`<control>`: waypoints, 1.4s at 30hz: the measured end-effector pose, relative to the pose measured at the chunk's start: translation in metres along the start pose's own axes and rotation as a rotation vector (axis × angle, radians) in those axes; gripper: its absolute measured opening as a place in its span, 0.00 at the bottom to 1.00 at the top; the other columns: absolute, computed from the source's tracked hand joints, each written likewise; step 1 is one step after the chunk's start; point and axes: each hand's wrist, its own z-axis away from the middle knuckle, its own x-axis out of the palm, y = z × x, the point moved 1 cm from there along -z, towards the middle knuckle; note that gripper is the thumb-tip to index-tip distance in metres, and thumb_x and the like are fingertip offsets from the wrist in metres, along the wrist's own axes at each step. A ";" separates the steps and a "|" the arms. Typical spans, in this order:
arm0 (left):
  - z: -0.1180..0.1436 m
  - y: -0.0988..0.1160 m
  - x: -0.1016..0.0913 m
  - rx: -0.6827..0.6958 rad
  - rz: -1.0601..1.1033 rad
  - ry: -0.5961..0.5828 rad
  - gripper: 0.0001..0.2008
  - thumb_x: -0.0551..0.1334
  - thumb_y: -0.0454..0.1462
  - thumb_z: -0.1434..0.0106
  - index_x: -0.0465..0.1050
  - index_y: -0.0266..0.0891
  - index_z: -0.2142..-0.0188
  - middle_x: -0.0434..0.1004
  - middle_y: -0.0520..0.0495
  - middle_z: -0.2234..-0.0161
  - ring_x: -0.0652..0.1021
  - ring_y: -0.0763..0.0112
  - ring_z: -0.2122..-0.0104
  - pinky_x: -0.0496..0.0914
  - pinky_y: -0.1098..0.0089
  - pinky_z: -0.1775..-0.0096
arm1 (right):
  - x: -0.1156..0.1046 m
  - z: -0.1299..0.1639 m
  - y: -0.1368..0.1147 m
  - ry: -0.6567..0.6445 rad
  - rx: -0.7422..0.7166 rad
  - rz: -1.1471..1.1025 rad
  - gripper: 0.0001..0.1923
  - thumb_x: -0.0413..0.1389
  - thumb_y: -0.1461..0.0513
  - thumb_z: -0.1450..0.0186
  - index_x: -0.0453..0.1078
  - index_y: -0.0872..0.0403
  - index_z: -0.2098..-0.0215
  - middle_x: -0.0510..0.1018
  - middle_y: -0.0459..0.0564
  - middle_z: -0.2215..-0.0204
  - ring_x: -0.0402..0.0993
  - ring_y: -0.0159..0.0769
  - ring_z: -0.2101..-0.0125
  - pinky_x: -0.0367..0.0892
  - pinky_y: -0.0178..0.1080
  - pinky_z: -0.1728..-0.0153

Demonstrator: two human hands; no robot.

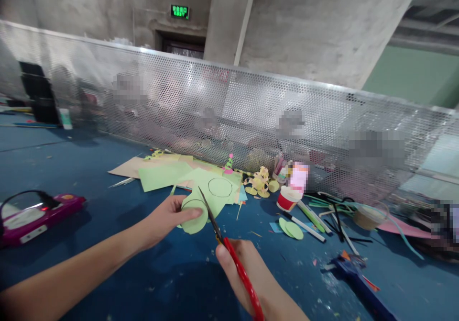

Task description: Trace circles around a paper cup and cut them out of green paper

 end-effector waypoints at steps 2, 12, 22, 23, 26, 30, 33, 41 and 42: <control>0.000 -0.001 -0.001 -0.002 -0.013 -0.004 0.16 0.73 0.45 0.53 0.78 0.34 0.72 0.76 0.50 0.76 0.72 0.75 0.75 0.66 0.74 0.70 | -0.001 0.000 0.000 0.008 0.011 0.011 0.34 0.35 0.34 0.36 0.53 0.51 0.81 0.58 0.42 0.86 0.53 0.27 0.84 0.49 0.33 0.83; -0.002 -0.003 -0.003 -0.006 -0.036 -0.021 0.15 0.70 0.45 0.49 0.77 0.34 0.71 0.75 0.50 0.76 0.71 0.75 0.75 0.65 0.74 0.70 | 0.003 -0.002 0.009 -0.021 0.078 -0.055 0.33 0.38 0.34 0.37 0.52 0.51 0.81 0.54 0.40 0.87 0.48 0.26 0.84 0.47 0.32 0.84; -0.003 -0.004 -0.003 -0.017 -0.045 -0.001 0.16 0.70 0.46 0.50 0.77 0.33 0.71 0.75 0.50 0.76 0.72 0.75 0.76 0.64 0.73 0.70 | 0.003 -0.002 0.006 -0.022 0.085 -0.040 0.33 0.38 0.34 0.37 0.50 0.50 0.82 0.52 0.40 0.88 0.46 0.25 0.85 0.44 0.33 0.84; -0.003 -0.004 -0.003 -0.018 -0.041 0.001 0.16 0.70 0.46 0.50 0.77 0.33 0.71 0.75 0.50 0.76 0.72 0.75 0.76 0.65 0.73 0.70 | 0.003 -0.001 0.006 -0.016 0.089 -0.036 0.33 0.38 0.34 0.37 0.49 0.50 0.82 0.53 0.40 0.88 0.46 0.25 0.85 0.44 0.33 0.84; -0.003 -0.003 -0.003 -0.024 -0.027 0.008 0.16 0.71 0.46 0.51 0.77 0.33 0.70 0.76 0.50 0.76 0.72 0.74 0.76 0.65 0.74 0.70 | 0.003 -0.001 0.005 0.005 0.093 -0.039 0.33 0.38 0.33 0.38 0.48 0.50 0.81 0.52 0.39 0.88 0.46 0.25 0.85 0.43 0.33 0.85; -0.003 -0.003 -0.002 -0.028 -0.006 0.018 0.16 0.71 0.46 0.51 0.77 0.33 0.71 0.76 0.50 0.76 0.72 0.74 0.76 0.65 0.74 0.70 | 0.002 0.000 0.004 -0.008 0.098 -0.059 0.33 0.38 0.33 0.38 0.48 0.50 0.82 0.50 0.39 0.88 0.45 0.25 0.85 0.43 0.33 0.85; -0.004 -0.003 -0.003 -0.015 0.007 0.034 0.16 0.72 0.45 0.52 0.78 0.33 0.71 0.76 0.49 0.77 0.73 0.73 0.76 0.66 0.73 0.69 | 0.001 -0.001 0.003 -0.017 0.086 -0.057 0.33 0.38 0.33 0.37 0.47 0.50 0.82 0.50 0.39 0.88 0.45 0.25 0.85 0.43 0.32 0.85; -0.004 -0.003 -0.004 0.004 -0.016 0.038 0.16 0.71 0.45 0.51 0.78 0.33 0.71 0.77 0.49 0.76 0.73 0.73 0.75 0.66 0.73 0.68 | 0.002 -0.001 0.007 0.001 0.094 -0.012 0.33 0.38 0.34 0.37 0.48 0.50 0.82 0.50 0.39 0.88 0.45 0.26 0.85 0.44 0.33 0.86; -0.003 -0.003 -0.004 0.004 -0.023 0.038 0.16 0.71 0.45 0.50 0.78 0.33 0.71 0.77 0.49 0.75 0.73 0.74 0.75 0.65 0.73 0.68 | 0.002 -0.001 0.007 0.006 0.099 -0.012 0.33 0.38 0.34 0.37 0.48 0.50 0.82 0.50 0.40 0.87 0.46 0.26 0.85 0.44 0.33 0.86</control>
